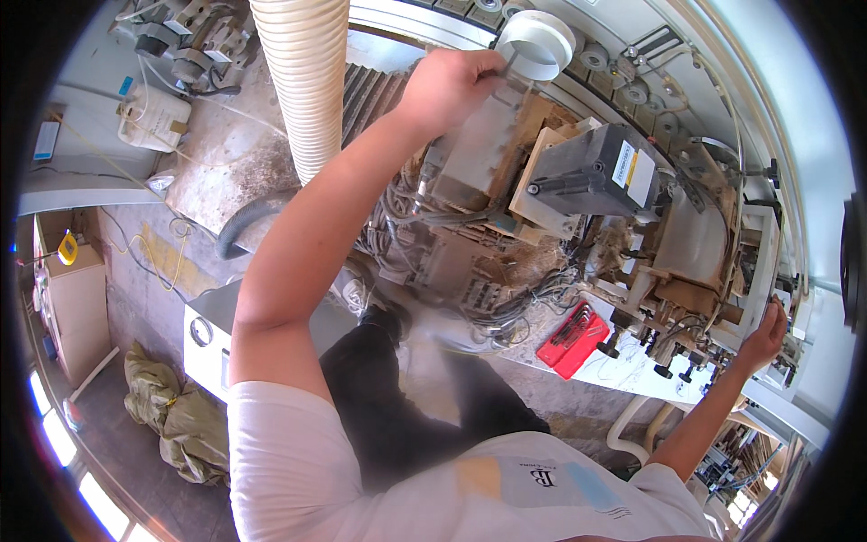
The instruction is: The person unscrews and removes components from a woodworking machine using a screwdriver, operates the control panel, and then uses a screwdriver on a wooden panel held by another person.
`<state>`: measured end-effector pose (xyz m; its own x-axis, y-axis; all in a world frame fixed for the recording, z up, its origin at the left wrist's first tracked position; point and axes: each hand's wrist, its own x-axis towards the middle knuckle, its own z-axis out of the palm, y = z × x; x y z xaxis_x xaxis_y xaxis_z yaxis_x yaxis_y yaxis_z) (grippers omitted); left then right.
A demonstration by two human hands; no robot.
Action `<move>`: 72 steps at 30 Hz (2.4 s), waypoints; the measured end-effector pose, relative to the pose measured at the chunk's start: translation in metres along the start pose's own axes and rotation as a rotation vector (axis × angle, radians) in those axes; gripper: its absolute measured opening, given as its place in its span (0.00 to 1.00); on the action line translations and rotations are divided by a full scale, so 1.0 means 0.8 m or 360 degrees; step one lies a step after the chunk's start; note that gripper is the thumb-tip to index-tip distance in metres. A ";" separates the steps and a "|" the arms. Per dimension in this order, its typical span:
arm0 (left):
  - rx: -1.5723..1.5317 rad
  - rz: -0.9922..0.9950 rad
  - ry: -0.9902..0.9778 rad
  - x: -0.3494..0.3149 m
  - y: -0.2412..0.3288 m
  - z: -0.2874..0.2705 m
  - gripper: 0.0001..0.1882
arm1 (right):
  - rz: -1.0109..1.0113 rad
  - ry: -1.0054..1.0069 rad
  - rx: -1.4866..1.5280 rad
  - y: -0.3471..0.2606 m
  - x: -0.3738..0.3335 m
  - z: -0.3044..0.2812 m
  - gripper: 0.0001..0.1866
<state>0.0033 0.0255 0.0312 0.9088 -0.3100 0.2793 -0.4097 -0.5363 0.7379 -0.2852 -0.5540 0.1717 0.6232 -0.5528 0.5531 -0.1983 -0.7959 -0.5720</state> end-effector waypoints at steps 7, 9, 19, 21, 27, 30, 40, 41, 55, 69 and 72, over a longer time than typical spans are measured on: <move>0.0096 0.0025 0.0005 0.006 0.001 0.011 0.09 | -0.0001 -0.0004 -0.0006 -0.002 -0.001 -0.001 0.14; 0.0084 0.0038 0.0008 0.008 -0.001 0.012 0.09 | 0.0020 -0.0004 -0.0013 -0.003 -0.002 -0.002 0.14; 0.0038 0.0000 -0.0004 0.013 -0.005 0.016 0.09 | -0.0009 0.0023 -0.0056 -0.010 -0.003 0.001 0.14; 0.0012 -0.0016 -0.0020 0.010 -0.004 0.013 0.09 | -0.0004 0.0018 -0.0059 -0.014 -0.005 0.002 0.14; -0.0021 0.0025 0.0028 -0.002 -0.008 0.015 0.08 | -0.0027 -0.0005 -0.0095 -0.003 -0.001 -0.002 0.15; -0.0047 0.0042 0.0030 -0.008 -0.002 0.014 0.08 | -0.0018 0.0014 -0.0040 -0.001 -0.002 -0.003 0.14; 0.0079 0.0535 0.0324 -0.019 -0.016 0.029 0.09 | -0.0001 0.0003 -0.0032 -0.002 -0.003 -0.002 0.14; 0.0044 0.0511 0.0346 -0.021 -0.016 0.031 0.09 | 0.0001 0.0001 -0.0042 -0.004 -0.002 -0.002 0.14; -0.0282 -0.0459 -0.0149 -0.021 0.069 -0.023 0.26 | -0.0038 -0.0001 -0.0163 -0.012 -0.001 -0.001 0.14; -0.0558 -0.0008 -0.0109 -0.081 0.043 -0.012 0.19 | -0.0064 -0.0038 -0.0320 -0.015 0.000 0.002 0.15; -0.1005 -0.0717 -0.0250 -0.084 0.074 -0.029 0.21 | -0.0086 -0.0032 -0.0444 -0.018 -0.007 0.005 0.16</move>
<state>-0.0803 0.0329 0.0707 0.9355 -0.3013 -0.1844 0.1599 -0.1043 0.9816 -0.2828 -0.5387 0.1747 0.6530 -0.5050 0.5645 -0.3633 -0.8628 -0.3515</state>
